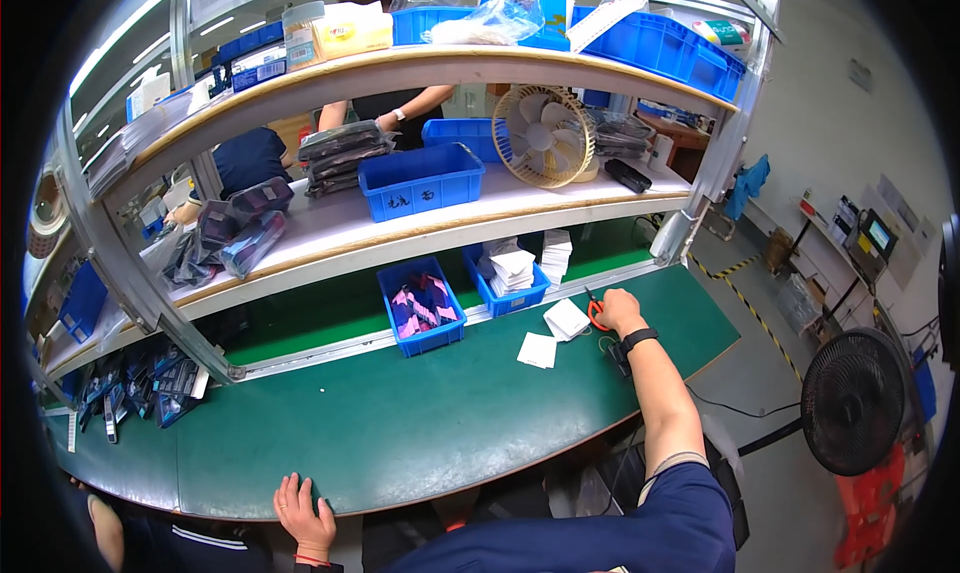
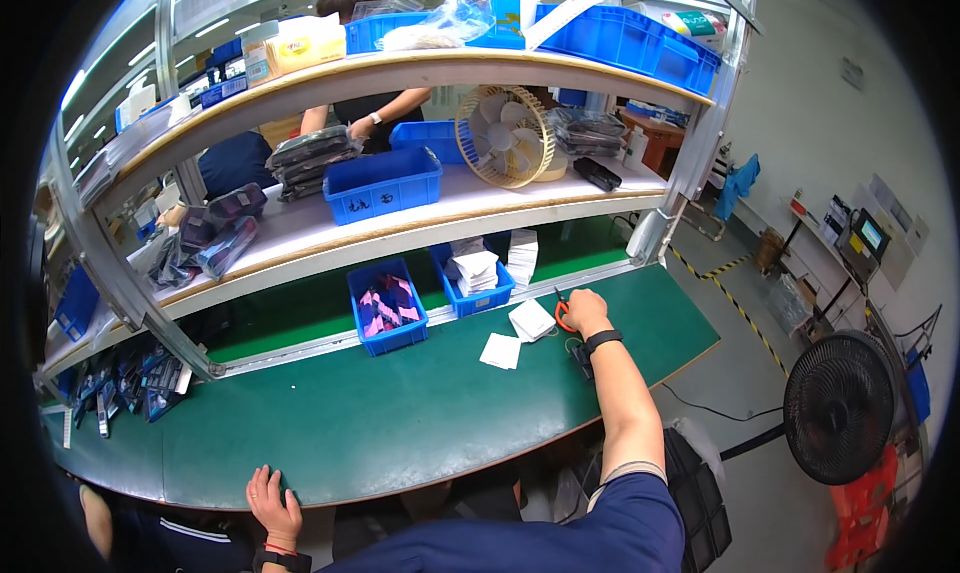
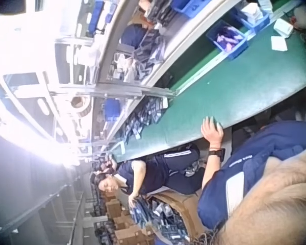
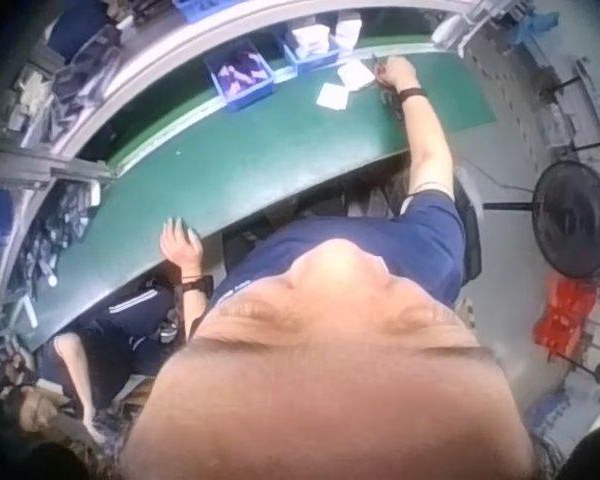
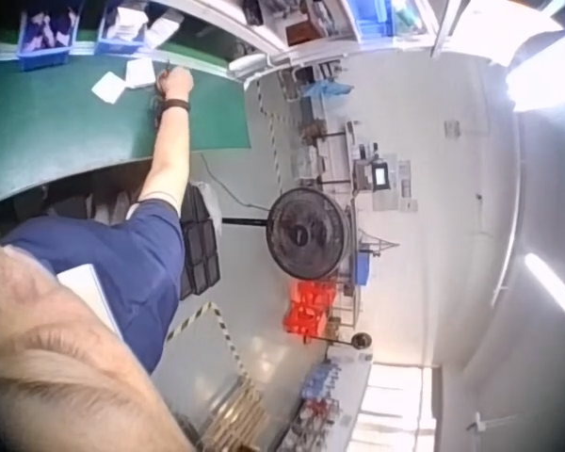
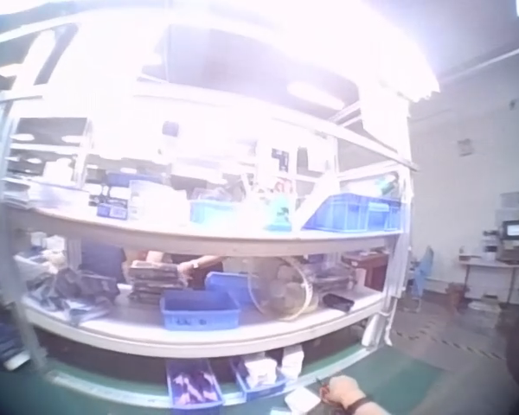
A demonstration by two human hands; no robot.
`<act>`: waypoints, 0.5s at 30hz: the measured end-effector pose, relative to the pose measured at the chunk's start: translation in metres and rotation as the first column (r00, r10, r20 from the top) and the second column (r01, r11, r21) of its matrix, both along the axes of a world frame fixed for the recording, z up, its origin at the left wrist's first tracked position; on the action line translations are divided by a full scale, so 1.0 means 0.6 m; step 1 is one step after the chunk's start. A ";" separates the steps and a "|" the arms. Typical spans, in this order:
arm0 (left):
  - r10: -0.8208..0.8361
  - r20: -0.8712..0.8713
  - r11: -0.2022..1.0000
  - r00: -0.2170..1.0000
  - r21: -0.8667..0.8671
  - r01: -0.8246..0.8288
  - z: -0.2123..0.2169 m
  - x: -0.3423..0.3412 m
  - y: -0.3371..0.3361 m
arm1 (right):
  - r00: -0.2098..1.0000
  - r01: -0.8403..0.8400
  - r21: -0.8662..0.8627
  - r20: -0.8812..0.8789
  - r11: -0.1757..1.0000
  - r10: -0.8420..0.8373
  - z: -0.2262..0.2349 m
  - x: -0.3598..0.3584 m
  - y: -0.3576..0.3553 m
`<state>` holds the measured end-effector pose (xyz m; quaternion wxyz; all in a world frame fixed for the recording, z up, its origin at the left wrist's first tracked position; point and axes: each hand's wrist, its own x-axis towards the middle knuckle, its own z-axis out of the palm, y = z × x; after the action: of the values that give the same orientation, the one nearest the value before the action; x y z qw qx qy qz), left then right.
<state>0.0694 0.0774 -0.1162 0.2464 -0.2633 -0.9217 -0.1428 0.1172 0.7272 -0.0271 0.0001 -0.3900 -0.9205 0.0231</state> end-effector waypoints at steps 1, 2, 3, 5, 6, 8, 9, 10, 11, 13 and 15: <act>0.002 -0.008 1.000 1.000 -0.003 -0.002 0.000 -0.001 0.002 | 0.998 -0.008 0.022 -0.066 1.000 0.010 -0.012 0.002 0.007; -0.001 -0.009 1.000 1.000 -0.004 0.001 -0.001 -0.004 0.002 | 0.998 -0.005 0.021 -0.067 1.000 0.006 -0.012 0.006 0.009; -0.002 -0.019 1.000 1.000 -0.003 0.002 -0.005 -0.004 0.002 | 0.995 0.016 0.029 -0.095 0.999 -0.013 -0.007 0.010 0.009; -0.004 -0.033 1.000 0.999 0.003 0.004 -0.011 -0.006 -0.001 | 0.989 0.050 0.034 -0.140 0.998 -0.045 0.005 0.017 0.021; -0.003 -0.040 1.000 0.999 0.007 0.003 -0.015 -0.006 -0.002 | 0.991 0.081 0.032 -0.106 0.996 -0.077 0.031 0.021 0.016; 0.003 -0.049 1.000 0.999 0.015 -0.002 -0.018 -0.003 -0.007 | 0.973 0.115 0.125 -0.215 0.985 -0.087 0.064 0.024 0.018; -0.008 -0.062 1.000 0.998 0.008 0.009 -0.018 -0.003 -0.006 | 0.939 0.169 0.151 -0.325 0.974 -0.113 0.088 0.022 0.020; -0.018 -0.074 1.000 0.997 0.001 0.018 -0.017 -0.001 -0.006 | 0.893 0.224 0.172 -0.431 0.959 -0.132 0.116 0.018 0.023; -0.002 -0.082 1.000 0.997 -0.007 0.002 -0.003 0.008 -0.011 | 0.874 0.214 0.230 -0.478 0.949 -0.081 0.141 0.001 0.025; -0.001 -0.066 1.000 0.998 0.000 0.001 -0.005 0.012 -0.006 | 0.883 0.212 0.324 -0.468 0.922 -0.038 0.207 -0.007 0.031; -0.012 -0.067 1.000 0.998 0.003 0.012 -0.009 0.008 -0.004 | 0.923 0.183 0.382 -0.383 0.906 -0.025 0.253 -0.032 0.054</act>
<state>0.0741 0.0752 -0.1215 0.2767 -0.2729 -0.9111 -0.1372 0.0982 0.7593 0.1246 0.2564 -0.4190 -0.8655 -0.0981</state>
